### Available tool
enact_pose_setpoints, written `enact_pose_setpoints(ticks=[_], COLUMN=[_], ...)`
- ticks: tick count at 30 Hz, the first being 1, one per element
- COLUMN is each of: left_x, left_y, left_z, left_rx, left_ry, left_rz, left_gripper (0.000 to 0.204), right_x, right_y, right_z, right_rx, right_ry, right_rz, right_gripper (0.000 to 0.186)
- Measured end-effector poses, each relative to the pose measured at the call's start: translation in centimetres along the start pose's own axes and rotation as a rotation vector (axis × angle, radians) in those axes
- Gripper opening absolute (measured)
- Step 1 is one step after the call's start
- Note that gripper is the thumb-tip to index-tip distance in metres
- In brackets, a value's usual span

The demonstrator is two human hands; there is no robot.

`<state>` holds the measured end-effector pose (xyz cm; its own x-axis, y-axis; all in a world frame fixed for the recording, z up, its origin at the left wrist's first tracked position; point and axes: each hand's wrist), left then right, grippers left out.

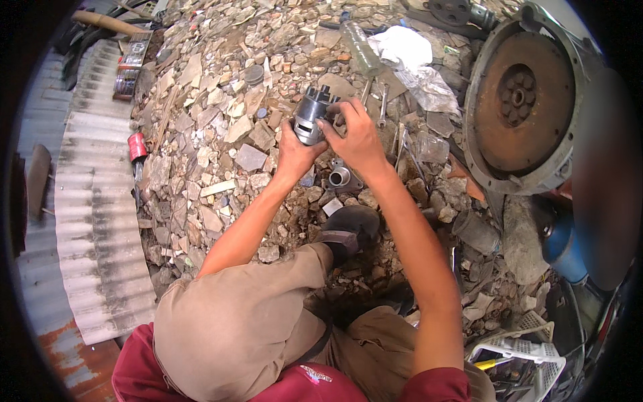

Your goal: The person uses a wrench to loosen and remove bolts from a blue starter motor attached to a red engine block. After detaching the starter, the person sits on the ground and uses sandpaper to clean the internal components of the starter motor.

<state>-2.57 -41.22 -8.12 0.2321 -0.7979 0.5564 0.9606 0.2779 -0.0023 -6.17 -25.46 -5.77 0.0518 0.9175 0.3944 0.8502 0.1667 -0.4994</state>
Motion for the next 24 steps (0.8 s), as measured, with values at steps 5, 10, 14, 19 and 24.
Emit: enact_pose_setpoints(ticks=[5, 10, 14, 19, 24], left_x=[-0.6, -0.4, 0.3, 1.9, 2.5], left_y=[0.8, 1.1, 0.9, 1.2, 2.5], left_z=[2.3, 2.1, 2.1, 0.8, -1.4], left_rx=[0.102, -0.068, -0.121, -0.201, -0.233], left_ry=[0.133, 0.115, 0.235, 0.384, 0.471], left_rz=[-0.138, -0.146, -0.169, -0.196, -0.206], left_gripper=[0.067, 0.070, 0.076, 0.077, 0.083], right_x=[3.0, 3.4, 4.5, 4.6, 3.8], right_y=[1.0, 2.6, 3.0, 2.1, 2.5], right_z=[-0.6, -1.5, -1.9, -2.6, -3.4], right_rx=[-0.149, -0.243, -0.461, -0.551, -0.559], right_ry=[-0.095, -0.278, -0.495, -0.458, -0.406], right_rz=[-0.099, 0.011, 0.028, 0.099, -0.043], right_gripper=[0.029, 0.025, 0.023, 0.024, 0.025])
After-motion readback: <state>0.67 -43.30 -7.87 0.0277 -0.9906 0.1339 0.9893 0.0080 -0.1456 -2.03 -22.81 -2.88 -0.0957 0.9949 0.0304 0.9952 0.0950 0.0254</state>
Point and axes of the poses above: each hand's wrist, its own y-axis away from the middle knuckle, its own x-axis out of the back of the hand, z = x × y, and after that the axes turned 1 degree about z, right-handed
